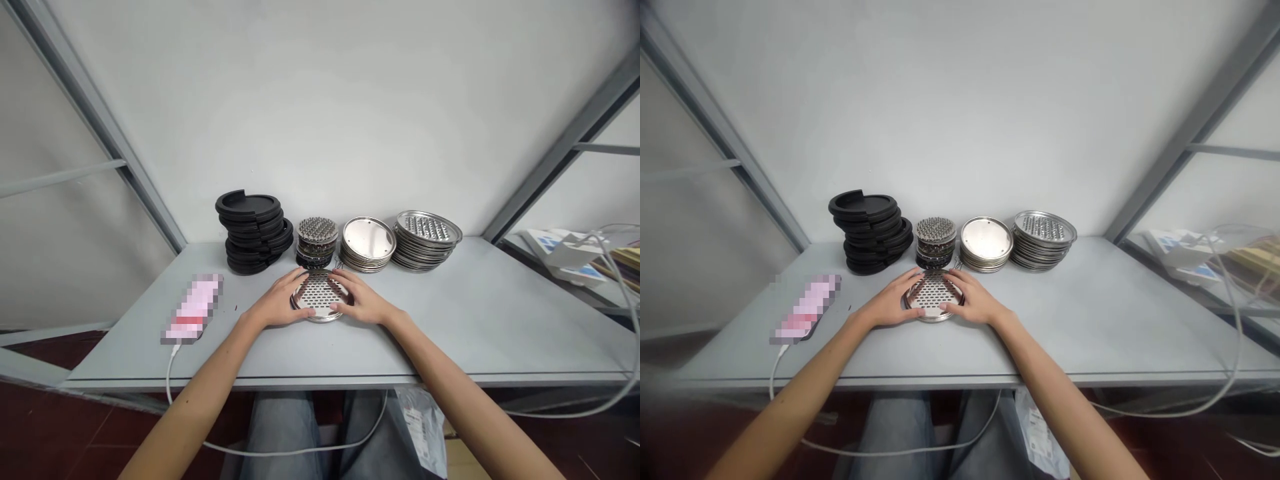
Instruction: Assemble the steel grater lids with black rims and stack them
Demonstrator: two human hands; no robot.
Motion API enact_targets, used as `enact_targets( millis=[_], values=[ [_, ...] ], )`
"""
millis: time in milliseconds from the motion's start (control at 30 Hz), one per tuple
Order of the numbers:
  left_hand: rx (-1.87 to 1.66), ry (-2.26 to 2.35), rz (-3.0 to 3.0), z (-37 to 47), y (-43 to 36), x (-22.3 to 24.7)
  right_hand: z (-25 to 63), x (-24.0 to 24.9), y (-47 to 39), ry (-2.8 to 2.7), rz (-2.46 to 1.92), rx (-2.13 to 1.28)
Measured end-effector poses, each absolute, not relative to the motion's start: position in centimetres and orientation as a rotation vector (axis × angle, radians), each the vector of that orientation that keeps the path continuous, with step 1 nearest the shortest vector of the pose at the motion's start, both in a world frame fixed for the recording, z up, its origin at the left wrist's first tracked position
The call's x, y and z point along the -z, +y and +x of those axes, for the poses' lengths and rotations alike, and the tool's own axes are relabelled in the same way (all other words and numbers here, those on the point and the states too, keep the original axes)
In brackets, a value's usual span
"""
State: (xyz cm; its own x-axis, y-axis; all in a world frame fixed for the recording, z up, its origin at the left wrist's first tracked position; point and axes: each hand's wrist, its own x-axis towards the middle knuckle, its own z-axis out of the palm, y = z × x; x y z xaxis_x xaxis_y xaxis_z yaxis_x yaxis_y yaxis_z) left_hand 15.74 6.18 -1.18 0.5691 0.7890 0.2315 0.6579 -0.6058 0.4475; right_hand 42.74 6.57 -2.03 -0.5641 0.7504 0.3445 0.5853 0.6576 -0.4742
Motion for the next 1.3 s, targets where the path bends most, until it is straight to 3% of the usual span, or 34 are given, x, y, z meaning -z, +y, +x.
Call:
enact_targets(
  millis=[367, 1300],
  values=[
    [-0.509, 1.358, 2.431, 15.0, 6.6, 1.3, 42.4, 2.8, 6.7, -2.443, -1.056, -0.428],
    [-0.457, 1.237, 2.494, 15.4, 6.1, 0.2, 42.4, 2.4, 6.6, -2.443, -1.164, -0.406]
  ],
)
